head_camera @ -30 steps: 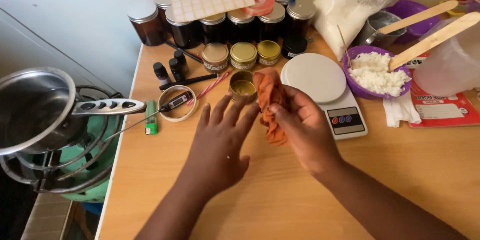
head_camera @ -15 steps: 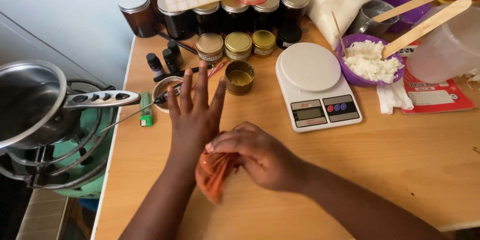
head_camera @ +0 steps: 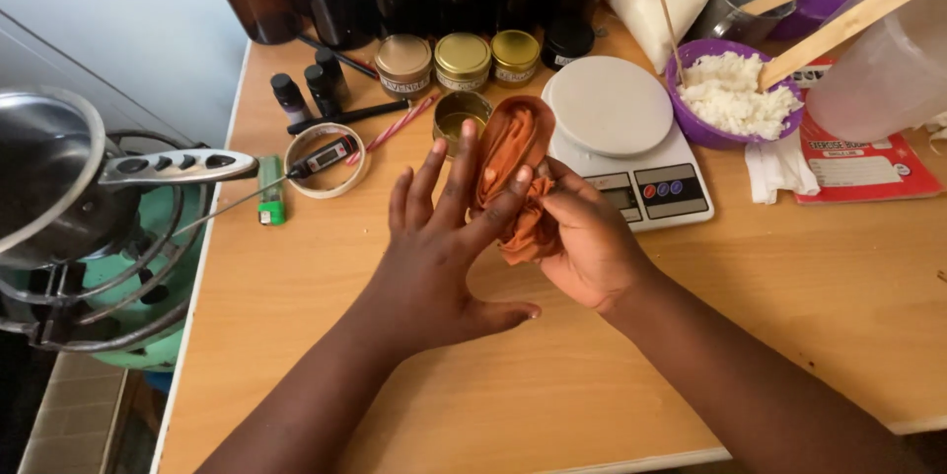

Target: Mixing wax flakes in a bowl and transferring them to a small tin container, followed by cleaning the container and workspace.

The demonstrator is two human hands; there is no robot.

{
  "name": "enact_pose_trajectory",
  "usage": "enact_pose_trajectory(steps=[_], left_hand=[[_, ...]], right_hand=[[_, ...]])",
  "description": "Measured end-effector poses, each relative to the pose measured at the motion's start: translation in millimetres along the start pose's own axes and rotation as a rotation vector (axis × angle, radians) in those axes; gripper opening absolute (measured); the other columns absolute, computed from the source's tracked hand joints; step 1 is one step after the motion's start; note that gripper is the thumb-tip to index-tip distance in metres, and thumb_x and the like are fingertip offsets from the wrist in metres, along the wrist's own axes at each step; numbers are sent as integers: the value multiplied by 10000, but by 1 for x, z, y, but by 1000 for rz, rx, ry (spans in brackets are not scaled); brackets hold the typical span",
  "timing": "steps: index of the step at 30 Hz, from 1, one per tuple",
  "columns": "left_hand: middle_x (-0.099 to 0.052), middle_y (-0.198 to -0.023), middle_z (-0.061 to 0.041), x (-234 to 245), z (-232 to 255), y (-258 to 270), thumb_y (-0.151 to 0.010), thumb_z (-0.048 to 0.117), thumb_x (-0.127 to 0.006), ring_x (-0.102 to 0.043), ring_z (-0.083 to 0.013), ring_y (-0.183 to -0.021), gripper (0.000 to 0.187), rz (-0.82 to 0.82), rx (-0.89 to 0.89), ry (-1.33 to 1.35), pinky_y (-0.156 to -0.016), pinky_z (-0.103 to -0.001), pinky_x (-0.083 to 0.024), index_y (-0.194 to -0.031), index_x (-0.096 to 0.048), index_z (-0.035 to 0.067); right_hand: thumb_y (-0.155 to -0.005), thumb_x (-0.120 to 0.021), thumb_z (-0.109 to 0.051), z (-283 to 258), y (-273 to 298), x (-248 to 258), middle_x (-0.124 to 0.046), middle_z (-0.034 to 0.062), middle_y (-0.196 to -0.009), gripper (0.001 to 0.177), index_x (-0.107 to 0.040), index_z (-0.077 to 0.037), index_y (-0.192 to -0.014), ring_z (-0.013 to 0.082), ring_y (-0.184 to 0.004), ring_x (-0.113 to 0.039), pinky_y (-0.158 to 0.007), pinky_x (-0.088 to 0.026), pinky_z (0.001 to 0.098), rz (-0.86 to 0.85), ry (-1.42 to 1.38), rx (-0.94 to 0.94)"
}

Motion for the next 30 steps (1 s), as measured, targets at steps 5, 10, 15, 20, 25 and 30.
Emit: enact_pose_trajectory(steps=[5,10,15,20,25,30], left_hand=[[-54,-1823,-184,18,6,-4,-797,826,-760,-79,-469,-1696,969,43,-14,20,-1278,-675,-114,-1620,-508,382],[-124,-1815,-161,6,-3,-4,-772,797,-742,-147,-418,-1677,1053,116,45,-196,-1311,-643,-88,-1684,-466,347],[-27,-1834,-182,5,-6,-5,-747,687,-891,-75,-503,-1680,1136,2,59,-4,-1254,-687,-129,-1711,-385,364],[19,-1819,-194,6,6,-6,-775,602,-850,-6,-529,-1677,719,-30,52,276,-1220,-675,-130,-1388,-615,307],[-64,-1817,-167,21,9,-8,-792,451,-855,9,-466,-1692,284,-4,-5,424,-1285,-586,-83,-896,-719,224],[-65,-1819,-175,28,10,-9,-804,386,-812,26,-487,-1679,185,-49,-31,508,-1280,-576,-70,-835,-745,216]], right_hand=[[-1068,-644,-123,-3,3,0,-760,70,-1188,330,-655,-68,-1393,163,-1038,-723,-863,-585,311,-1,-134,-44],[-1071,-575,-77,0,4,-5,-720,168,-1355,311,-629,7,-1365,277,-1252,-693,-1136,-557,512,138,-300,-108],[-1011,-696,-45,10,7,0,-597,-56,-1063,457,-553,-128,-1437,86,-915,-619,-957,-549,320,15,-161,-74],[-1059,-662,-172,14,10,3,-601,-37,-1133,444,-535,-227,-1482,98,-975,-541,-890,-443,275,-1,-57,-25],[-1018,-639,-326,10,17,-21,-614,34,-1354,636,-455,-215,-1617,195,-1186,-594,-943,-539,440,69,59,-7],[-1057,-566,-353,12,14,-14,-672,128,-1392,574,-481,-127,-1577,243,-1212,-648,-923,-556,418,68,149,50]])
Point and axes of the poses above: each hand's wrist, its own y-axis away from the middle knuckle, its own x-axis out of the back of the hand, z = x × y, the point moved 1 cm from there along -y, towards the middle knuckle
